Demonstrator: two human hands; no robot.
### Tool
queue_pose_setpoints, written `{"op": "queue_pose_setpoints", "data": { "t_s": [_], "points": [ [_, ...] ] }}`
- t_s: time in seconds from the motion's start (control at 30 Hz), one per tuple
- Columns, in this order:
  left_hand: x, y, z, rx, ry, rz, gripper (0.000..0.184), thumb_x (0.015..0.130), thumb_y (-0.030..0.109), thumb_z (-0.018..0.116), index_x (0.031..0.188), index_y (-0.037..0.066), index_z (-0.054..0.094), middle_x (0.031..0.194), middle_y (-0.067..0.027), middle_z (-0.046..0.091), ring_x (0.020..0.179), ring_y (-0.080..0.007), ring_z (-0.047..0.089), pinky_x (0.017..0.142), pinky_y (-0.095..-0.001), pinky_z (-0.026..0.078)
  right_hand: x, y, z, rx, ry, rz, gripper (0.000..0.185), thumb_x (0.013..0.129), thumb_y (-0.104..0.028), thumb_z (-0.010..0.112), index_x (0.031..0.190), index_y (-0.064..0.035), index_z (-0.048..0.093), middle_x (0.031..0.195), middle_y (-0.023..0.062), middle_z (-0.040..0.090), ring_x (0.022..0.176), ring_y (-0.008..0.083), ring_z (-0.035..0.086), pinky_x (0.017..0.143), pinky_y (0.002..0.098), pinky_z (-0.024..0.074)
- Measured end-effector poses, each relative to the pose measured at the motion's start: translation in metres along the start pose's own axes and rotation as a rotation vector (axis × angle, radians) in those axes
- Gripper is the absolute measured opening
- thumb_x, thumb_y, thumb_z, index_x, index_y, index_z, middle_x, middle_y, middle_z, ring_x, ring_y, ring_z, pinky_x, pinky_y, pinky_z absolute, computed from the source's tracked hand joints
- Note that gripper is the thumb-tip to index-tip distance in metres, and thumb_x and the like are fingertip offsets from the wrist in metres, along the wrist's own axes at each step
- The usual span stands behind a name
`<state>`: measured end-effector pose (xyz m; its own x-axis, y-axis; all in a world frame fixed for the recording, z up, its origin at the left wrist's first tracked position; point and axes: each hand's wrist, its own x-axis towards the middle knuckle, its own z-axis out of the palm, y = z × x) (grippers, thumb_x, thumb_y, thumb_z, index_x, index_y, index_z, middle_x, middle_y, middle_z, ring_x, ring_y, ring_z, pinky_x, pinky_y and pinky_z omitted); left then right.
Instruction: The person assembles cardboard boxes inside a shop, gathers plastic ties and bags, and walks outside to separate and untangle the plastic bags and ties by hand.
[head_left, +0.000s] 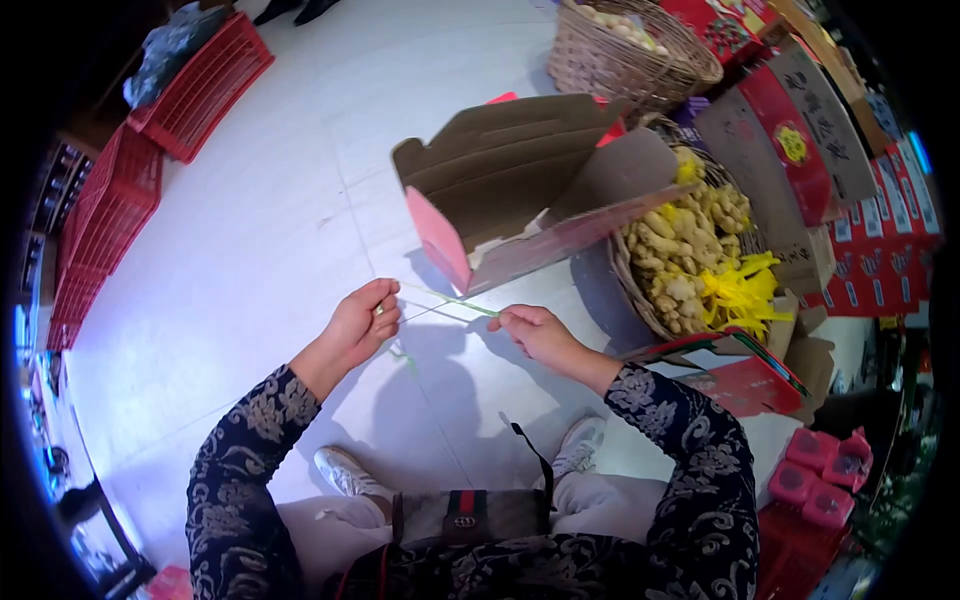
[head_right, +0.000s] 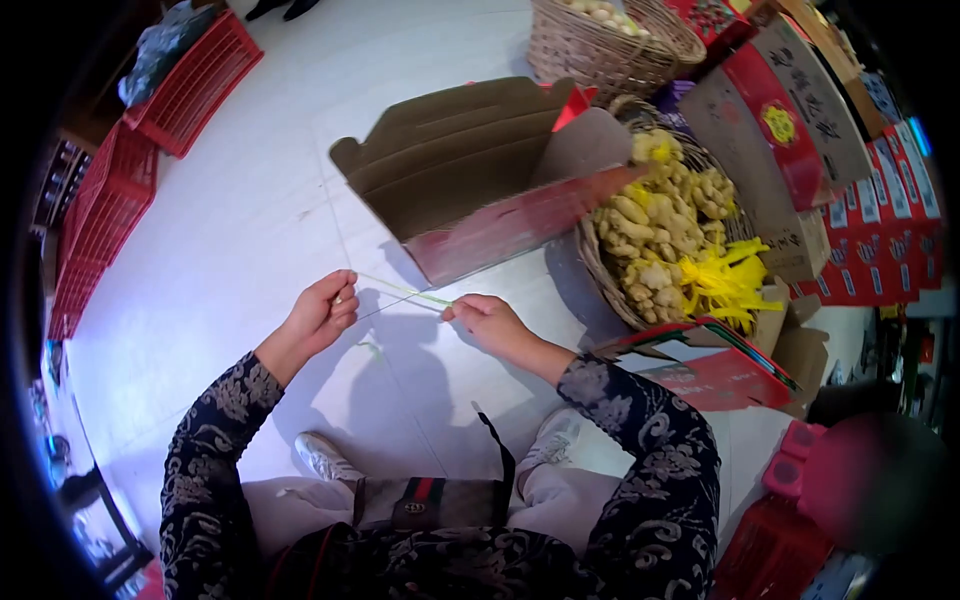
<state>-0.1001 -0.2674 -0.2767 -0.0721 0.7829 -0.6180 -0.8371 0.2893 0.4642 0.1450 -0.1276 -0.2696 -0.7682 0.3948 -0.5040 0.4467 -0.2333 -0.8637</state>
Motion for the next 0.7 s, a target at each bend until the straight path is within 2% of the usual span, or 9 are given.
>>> {"op": "queue_pose_setpoints", "data": {
  "t_s": [0.07,0.1,0.23,0.3,0.37,0.47,0.53,0.63,0.7],
  "points": [
    [-0.002,0.006,0.010,-0.167,0.075,0.029,0.014,0.094,0.015,0.041,0.087,0.005,0.048,0.067,-0.0008,0.049,0.053,-0.0106,0.043,0.047,-0.0239,0.038,0.001,-0.009,0.008,-0.324,-0.025,-0.124,0.021,0.090,-0.019,0.045,0.089,-0.0054,0.061,0.068,0.0044,0.061,0.057,0.0205,0.057,0.054,0.0343,0.0457],
    [0.001,0.006,-0.001,-0.197,0.015,0.054,0.017,0.095,0.019,0.040,0.088,0.006,0.048,0.082,-0.0063,0.058,0.071,-0.0164,0.057,0.061,-0.0266,0.048,-0.001,-0.016,0.010,-0.488,-0.086,-0.151,0.021,0.089,-0.020,0.046,0.088,-0.0066,0.062,0.072,0.0067,0.063,0.060,0.0236,0.059,0.056,0.0364,0.0466],
    [-0.006,0.026,0.016,-0.162,0.136,0.209,0.021,0.096,0.022,0.040,0.090,0.004,0.050,0.095,-0.0099,0.061,0.085,-0.0220,0.060,0.075,-0.0313,0.048,0.002,-0.013,0.030,-0.899,-0.272,-0.308,0.016,0.084,-0.019,0.049,0.088,-0.0104,0.062,0.076,0.0128,0.062,0.069,0.0299,0.061,0.059,0.0401,0.0482],
    [-0.006,0.029,0.010,-0.040,0.130,0.247,0.022,0.096,0.022,0.039,0.093,0.003,0.050,0.098,-0.0112,0.061,0.090,-0.0228,0.060,0.082,-0.0325,0.047,0.006,-0.019,0.044,-0.972,-0.377,-0.447,0.014,0.082,-0.018,0.051,0.087,-0.0101,0.061,0.075,0.0110,0.062,0.069,0.0294,0.061,0.060,0.0404,0.0485],
    [0.001,0.016,-0.011,0.564,0.029,0.396,0.022,0.096,0.021,0.040,0.094,0.002,0.051,0.093,-0.0104,0.062,0.088,-0.0205,0.060,0.082,-0.0304,0.046,0.008,-0.041,0.062,-0.999,-0.462,-0.560,0.012,0.077,-0.012,0.052,0.086,-0.0098,0.060,0.073,0.0089,0.061,0.068,0.0289,0.061,0.058,0.0390,0.0485],
    [-0.015,0.011,-0.016,1.226,-0.139,0.444,0.021,0.094,0.019,0.043,0.094,0.001,0.054,0.084,-0.0083,0.062,0.085,-0.0148,0.058,0.080,-0.0265,0.044,0.016,-0.064,0.078,-0.611,-0.207,-0.727,0.011,0.080,-0.010,0.051,0.087,-0.0086,0.060,0.074,0.0100,0.061,0.066,0.0289,0.060,0.058,0.0367,0.0481],
    [-0.028,0.008,-0.014,1.069,-0.247,0.139,0.022,0.093,0.020,0.043,0.089,0.002,0.054,0.070,-0.0040,0.056,0.073,-0.0108,0.053,0.070,-0.0251,0.043,0.027,-0.068,0.074,-0.489,-0.058,-0.500,0.015,0.084,-0.011,0.049,0.092,-0.0054,0.060,0.070,0.0100,0.060,0.061,0.0254,0.059,0.057,0.0325,0.0464],
    [-0.045,-0.004,-0.021,0.718,-0.293,0.100,0.026,0.094,0.025,0.038,0.084,0.004,0.050,0.064,0.0022,0.035,0.059,-0.0081,0.032,0.056,-0.0232,0.031,0.055,-0.043,0.056,-0.325,0.025,-0.135,0.018,0.084,-0.014,0.052,0.096,-0.0026,0.059,0.070,0.0097,0.059,0.061,0.0251,0.057,0.057,0.0305,0.0446],
    [-0.055,-0.002,-0.021,0.846,-0.204,0.127,0.028,0.095,0.030,0.040,0.086,0.005,0.050,0.067,0.0038,0.034,0.061,-0.0078,0.030,0.058,-0.0228,0.031,0.066,-0.010,0.052,-0.358,0.008,0.039,0.023,0.081,-0.015,0.057,0.100,-0.0011,0.057,0.076,0.0100,0.059,0.069,0.0261,0.056,0.064,0.0309,0.0440]
  ]
}}
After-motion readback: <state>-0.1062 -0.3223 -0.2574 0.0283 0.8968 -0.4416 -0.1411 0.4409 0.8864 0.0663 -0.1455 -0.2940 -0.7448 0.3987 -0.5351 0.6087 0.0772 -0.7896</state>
